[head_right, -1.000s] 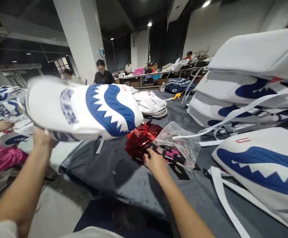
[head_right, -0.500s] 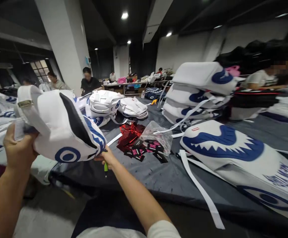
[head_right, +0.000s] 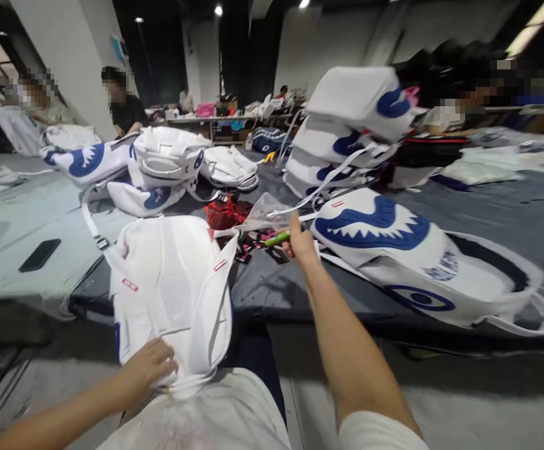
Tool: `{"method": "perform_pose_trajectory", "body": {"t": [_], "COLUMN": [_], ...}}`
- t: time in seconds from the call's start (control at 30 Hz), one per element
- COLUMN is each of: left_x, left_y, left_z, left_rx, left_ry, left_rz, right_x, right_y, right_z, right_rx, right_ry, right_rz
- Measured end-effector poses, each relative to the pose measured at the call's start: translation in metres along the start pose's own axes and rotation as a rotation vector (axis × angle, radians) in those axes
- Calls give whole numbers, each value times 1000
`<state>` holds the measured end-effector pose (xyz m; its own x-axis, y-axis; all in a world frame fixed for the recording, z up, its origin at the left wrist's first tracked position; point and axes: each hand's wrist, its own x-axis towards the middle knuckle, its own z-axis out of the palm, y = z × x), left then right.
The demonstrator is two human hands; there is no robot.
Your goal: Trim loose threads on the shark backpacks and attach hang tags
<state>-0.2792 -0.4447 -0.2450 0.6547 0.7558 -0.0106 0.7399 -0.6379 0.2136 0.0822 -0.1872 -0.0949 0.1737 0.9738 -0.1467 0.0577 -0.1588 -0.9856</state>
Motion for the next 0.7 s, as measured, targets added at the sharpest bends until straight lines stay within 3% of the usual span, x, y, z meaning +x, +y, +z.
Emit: {"method": "perform_pose_trajectory", "body": {"t": [0.07, 0.1, 0.17, 0.2, 0.27, 0.33, 0.4, 0.47, 0.53, 0.6, 0.67, 0.7], "left_x": [15, 23, 42, 52, 69, 80, 81, 79, 85, 106, 142, 162], "left_y": [-4, -8, -13, -16, -20, -25, -29, -33, -40, -55, -78, -89], "left_z": [-19, -29, -38, -33, -5, 35, 66, 73, 49, 4, -46, -67], "left_rx": [-142, -179, -138, -69, 86, 172, 195, 139, 67, 77, 200, 240], "left_ry": [-203, -226, -114, -20, 117, 144, 169, 236, 359, 480, 467, 380], "left_rz": [-45, -48, -62, -66, -42, 20, 51, 92, 129, 117, 19, 18], "right_x": [-19, -31, -57, -69, -83, -84, -78, -74, -77, -83, -88, -89], "right_y": [-4, -3, 6, 15, 41, 75, 114, 150, 177, 192, 197, 197], "right_z": [16, 34, 81, 108, 156, 184, 185, 167, 145, 134, 134, 137], "right_rx": [36, 57, 58, 30, -127, -383, -534, -524, -467, -423, -394, -384], "right_ry": [-56, -104, -233, -302, -444, -444, -330, -194, -112, -82, -61, -53], "right_rz": [-223, -355, -606, -705, -903, -1039, -1117, -1191, -1226, -1213, -1178, -1160]}}
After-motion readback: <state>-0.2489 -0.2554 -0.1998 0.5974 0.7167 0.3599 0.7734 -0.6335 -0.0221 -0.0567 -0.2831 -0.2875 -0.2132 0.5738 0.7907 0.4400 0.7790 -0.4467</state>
